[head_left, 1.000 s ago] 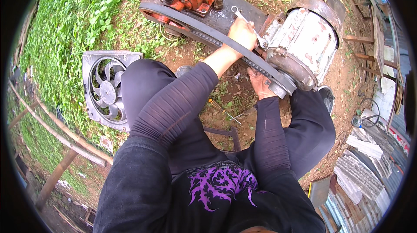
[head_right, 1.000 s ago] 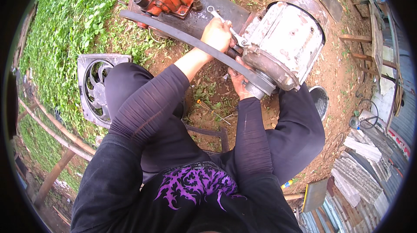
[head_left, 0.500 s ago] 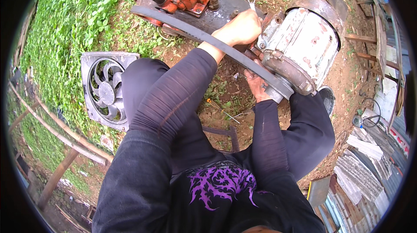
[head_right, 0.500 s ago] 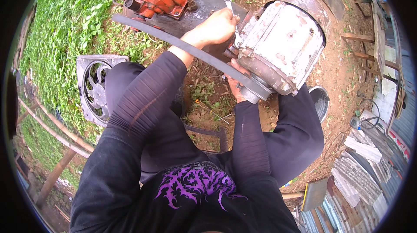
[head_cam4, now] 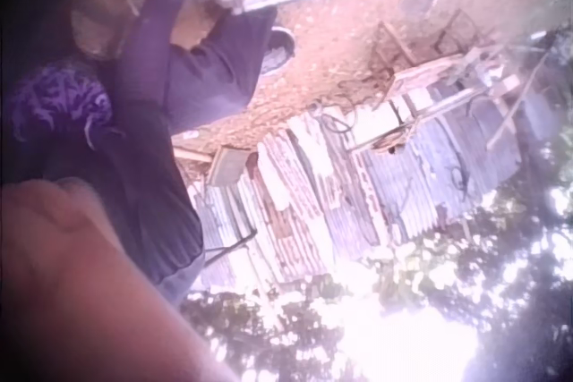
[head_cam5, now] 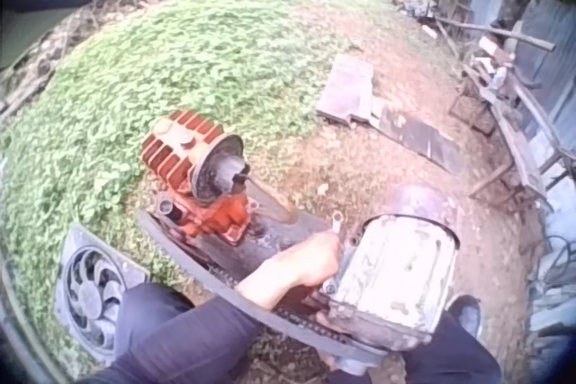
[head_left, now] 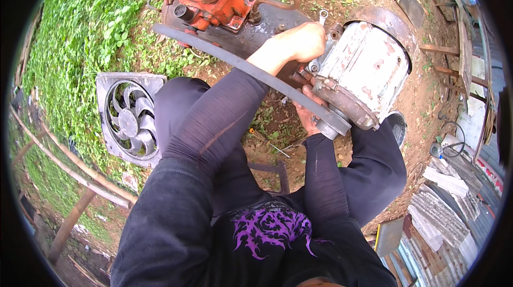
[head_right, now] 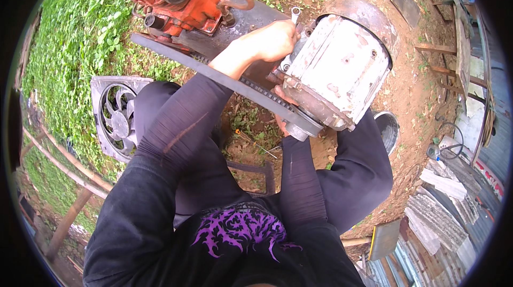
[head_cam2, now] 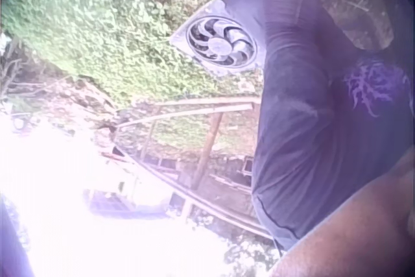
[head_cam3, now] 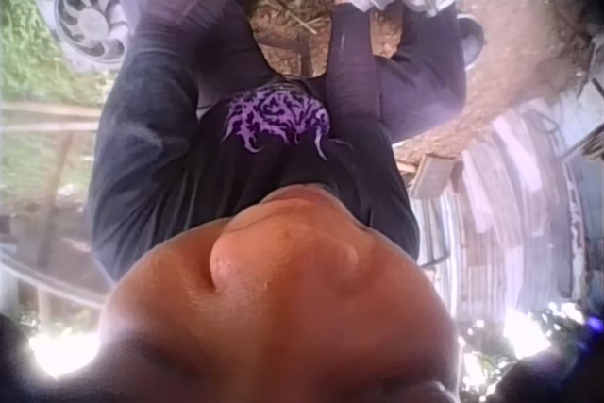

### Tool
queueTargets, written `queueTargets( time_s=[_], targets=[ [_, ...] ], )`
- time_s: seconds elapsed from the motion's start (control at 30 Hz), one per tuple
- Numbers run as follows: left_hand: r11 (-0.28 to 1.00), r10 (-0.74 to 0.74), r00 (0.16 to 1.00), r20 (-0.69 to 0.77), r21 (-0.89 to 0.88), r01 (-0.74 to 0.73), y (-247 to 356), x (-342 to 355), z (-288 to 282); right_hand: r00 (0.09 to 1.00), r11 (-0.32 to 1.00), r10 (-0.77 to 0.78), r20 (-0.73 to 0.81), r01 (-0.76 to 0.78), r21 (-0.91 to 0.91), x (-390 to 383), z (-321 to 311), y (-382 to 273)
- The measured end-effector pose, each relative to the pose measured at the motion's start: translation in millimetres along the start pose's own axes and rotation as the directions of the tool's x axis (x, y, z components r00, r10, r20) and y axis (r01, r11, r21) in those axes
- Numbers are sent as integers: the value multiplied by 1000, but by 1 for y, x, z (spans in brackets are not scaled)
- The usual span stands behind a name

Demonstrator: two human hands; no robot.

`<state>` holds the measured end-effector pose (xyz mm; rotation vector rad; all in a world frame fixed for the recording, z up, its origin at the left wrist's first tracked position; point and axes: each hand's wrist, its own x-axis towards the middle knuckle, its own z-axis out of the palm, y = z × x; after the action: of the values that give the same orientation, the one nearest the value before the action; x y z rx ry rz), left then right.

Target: The person uses a wrench to tighten or loosen bolts on a belt-driven compressor assembly while seated on the ground.

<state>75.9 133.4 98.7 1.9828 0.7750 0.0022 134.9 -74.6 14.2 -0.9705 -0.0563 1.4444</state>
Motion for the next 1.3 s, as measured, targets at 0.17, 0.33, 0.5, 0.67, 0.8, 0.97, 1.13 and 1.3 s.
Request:
queueTargets(
  time_s=[0.17, 0.33, 0.5, 0.67, 0.8, 0.97, 1.13, 1.3],
  targets=[
    [974, -83, 952, -295, -225, 15, -16, -2, 24, 998, 998, -56, -12, 56, 29, 3, 8, -3],
    [912, -228, 861, -455, -410, 25, -25, -22, 43, 989, 995, -18, 146, 3, 100, 10, 3, -5],
    [886, -248, 839, -484, -463, -5, -19, -25, 33, 996, 975, -14, 87, -6, 224, 18, -22, 3],
    [835, -374, 873, -312, -522, 171, -8, -4, 34, 996, 982, -23, 88, 6, 187, 9, 0, -5],
    [812, -383, 839, -386, -574, 106, -16, 13, 47, 999, 989, -31, -8, 32, 146, 0, 17, -5],
    [835, -343, 808, -478, -549, 30, -20, 19, 54, 997, 997, -68, -34, 69, 31, -6, 26, -8],
    [791, -347, 816, -462, -612, -10, -15, 21, 52, 995, 994, -53, -83, 61, 89, 0, 18, -6],
    [702, -349, 829, -436, -708, -77, -16, 18, 53, 996, 991, -58, -62, 65, 113, 0, 23, -7]
  ],
)
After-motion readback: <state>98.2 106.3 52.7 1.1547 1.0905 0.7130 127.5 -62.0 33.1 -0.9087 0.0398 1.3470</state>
